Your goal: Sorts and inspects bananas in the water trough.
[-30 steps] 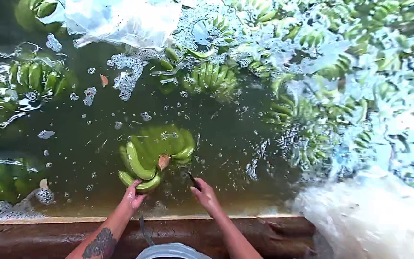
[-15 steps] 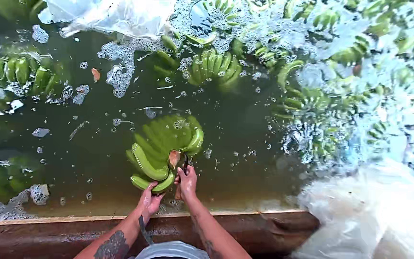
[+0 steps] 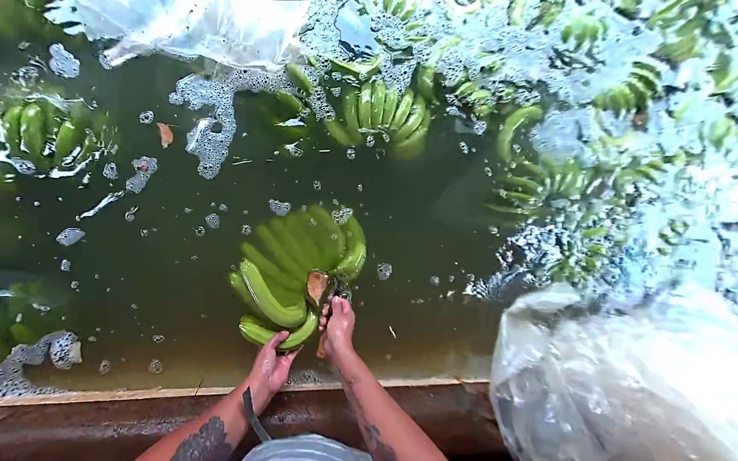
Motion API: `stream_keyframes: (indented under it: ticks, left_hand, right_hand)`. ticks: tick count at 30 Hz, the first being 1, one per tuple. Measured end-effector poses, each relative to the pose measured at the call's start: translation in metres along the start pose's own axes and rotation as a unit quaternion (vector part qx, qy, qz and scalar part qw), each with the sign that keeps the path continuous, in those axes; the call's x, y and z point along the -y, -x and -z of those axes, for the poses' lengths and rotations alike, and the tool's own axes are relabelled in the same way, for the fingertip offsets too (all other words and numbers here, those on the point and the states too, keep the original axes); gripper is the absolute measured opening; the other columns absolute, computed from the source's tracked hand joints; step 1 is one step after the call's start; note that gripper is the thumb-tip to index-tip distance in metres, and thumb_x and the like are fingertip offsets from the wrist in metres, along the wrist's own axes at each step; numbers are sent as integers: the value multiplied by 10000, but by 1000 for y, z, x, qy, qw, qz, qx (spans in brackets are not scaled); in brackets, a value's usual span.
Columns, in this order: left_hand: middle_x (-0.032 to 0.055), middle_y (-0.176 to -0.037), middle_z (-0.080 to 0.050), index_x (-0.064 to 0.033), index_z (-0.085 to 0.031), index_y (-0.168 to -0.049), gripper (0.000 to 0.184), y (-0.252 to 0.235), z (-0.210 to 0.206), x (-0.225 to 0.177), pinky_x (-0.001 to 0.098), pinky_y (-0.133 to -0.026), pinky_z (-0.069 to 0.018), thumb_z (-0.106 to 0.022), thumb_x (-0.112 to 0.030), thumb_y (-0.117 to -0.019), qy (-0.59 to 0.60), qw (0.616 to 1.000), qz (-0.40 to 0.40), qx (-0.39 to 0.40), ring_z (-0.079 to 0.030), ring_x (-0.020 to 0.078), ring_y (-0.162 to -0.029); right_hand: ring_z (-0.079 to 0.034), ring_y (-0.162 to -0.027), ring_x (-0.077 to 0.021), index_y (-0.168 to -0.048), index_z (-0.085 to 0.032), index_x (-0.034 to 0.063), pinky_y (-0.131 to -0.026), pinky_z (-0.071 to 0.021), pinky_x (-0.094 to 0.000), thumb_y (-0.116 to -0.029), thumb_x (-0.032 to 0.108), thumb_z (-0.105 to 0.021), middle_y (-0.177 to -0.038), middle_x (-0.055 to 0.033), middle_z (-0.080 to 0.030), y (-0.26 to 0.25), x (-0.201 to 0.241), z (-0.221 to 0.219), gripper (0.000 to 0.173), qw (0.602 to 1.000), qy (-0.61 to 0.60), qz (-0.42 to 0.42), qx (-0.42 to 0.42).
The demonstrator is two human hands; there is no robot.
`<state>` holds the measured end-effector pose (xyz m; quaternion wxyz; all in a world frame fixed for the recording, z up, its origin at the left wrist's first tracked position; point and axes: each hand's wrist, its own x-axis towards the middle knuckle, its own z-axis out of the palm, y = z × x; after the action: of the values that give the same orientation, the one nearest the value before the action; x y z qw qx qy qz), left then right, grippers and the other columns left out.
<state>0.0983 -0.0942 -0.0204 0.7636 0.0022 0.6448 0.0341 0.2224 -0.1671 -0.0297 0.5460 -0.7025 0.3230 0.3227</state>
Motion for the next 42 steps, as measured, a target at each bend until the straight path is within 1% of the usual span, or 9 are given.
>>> stream_keyframes:
  ticks: [6,10,14,17,21,27,32,39,42]
  left_hand:
    - [210,-1256,-587,-7,-439,-1375,393,4,0,-3,450,-922,-566,-545,-28,-998,-18,1000,4,-8,-636,313,-1092]
    - [242,-1260,-575,13,-406,-1409,439,-1,-8,-1,470,-906,-568,-525,-4,-986,-21,1000,-11,-20,-633,337,-1085]
    - [218,-1265,-597,-5,-443,-1386,373,1,-3,-21,470,-918,-573,-506,-86,-1027,-35,999,2,8,-644,328,-1104]
    - [197,-1290,-576,-35,-441,-1381,355,13,-2,-31,450,-933,-562,-476,-138,-1043,-42,999,15,17,-625,311,-1131]
    - [199,-1324,-558,-47,-432,-1395,375,33,-14,-44,430,-937,-558,-474,-178,-1046,-52,998,28,9,-612,316,-1163]
    - [217,-1335,-549,-43,-431,-1401,400,39,-31,-47,435,-927,-566,-493,-161,-1024,-43,998,39,-2,-615,332,-1158]
    - [213,-1300,-559,-30,-427,-1389,375,44,-21,-39,443,-910,-565,-462,-130,-1030,-53,998,17,0,-620,323,-1131]
    - [209,-1261,-591,-10,-437,-1385,371,26,-10,-35,466,-923,-570,-502,-88,-1028,-55,997,-53,32,-639,318,-1110]
    - [231,-1289,-579,-4,-385,-1442,460,19,-11,-30,478,-924,-572,-530,-48,-1008,-48,996,-76,29,-637,337,-1120]
  right_hand:
    - [-464,-438,-103,-1127,-542,-24,-412,-434,-252,-1140,217,-352,-639,-31,-507,-28,3,-6,307,991,98,76,43]
    - [-622,-729,-266,-1243,-575,-63,-724,-550,-446,-1138,236,-306,-876,-172,-629,-31,22,6,416,920,355,115,122]
    - [-497,-545,-114,-1109,-582,-29,-523,-460,-299,-1104,214,-329,-709,-31,-535,31,52,45,351,895,323,100,290]
    - [-604,-643,-189,-1248,-567,-32,-622,-549,-386,-1119,218,-323,-805,-85,-615,13,60,52,372,884,372,187,211]
    - [-690,-1080,-374,-1333,-588,24,-940,-533,-561,-1125,291,-342,-1141,-214,-702,-2,74,14,418,796,544,231,129]
    - [-661,-1187,-386,-1429,-507,16,-1006,-520,-553,-1135,318,-274,-1257,-246,-668,9,81,-25,482,784,592,152,108]
    - [-493,-579,-161,-1120,-584,-27,-549,-451,-339,-1131,227,-318,-745,-66,-524,30,52,18,368,902,365,58,224]
    - [-486,-512,-95,-1083,-586,-7,-487,-448,-276,-1092,206,-336,-672,-3,-524,92,70,50,329,907,311,88,271]
    - [-674,-786,-328,-1264,-583,-14,-722,-556,-517,-1121,272,-345,-875,-175,-667,53,96,47,399,848,482,191,109]
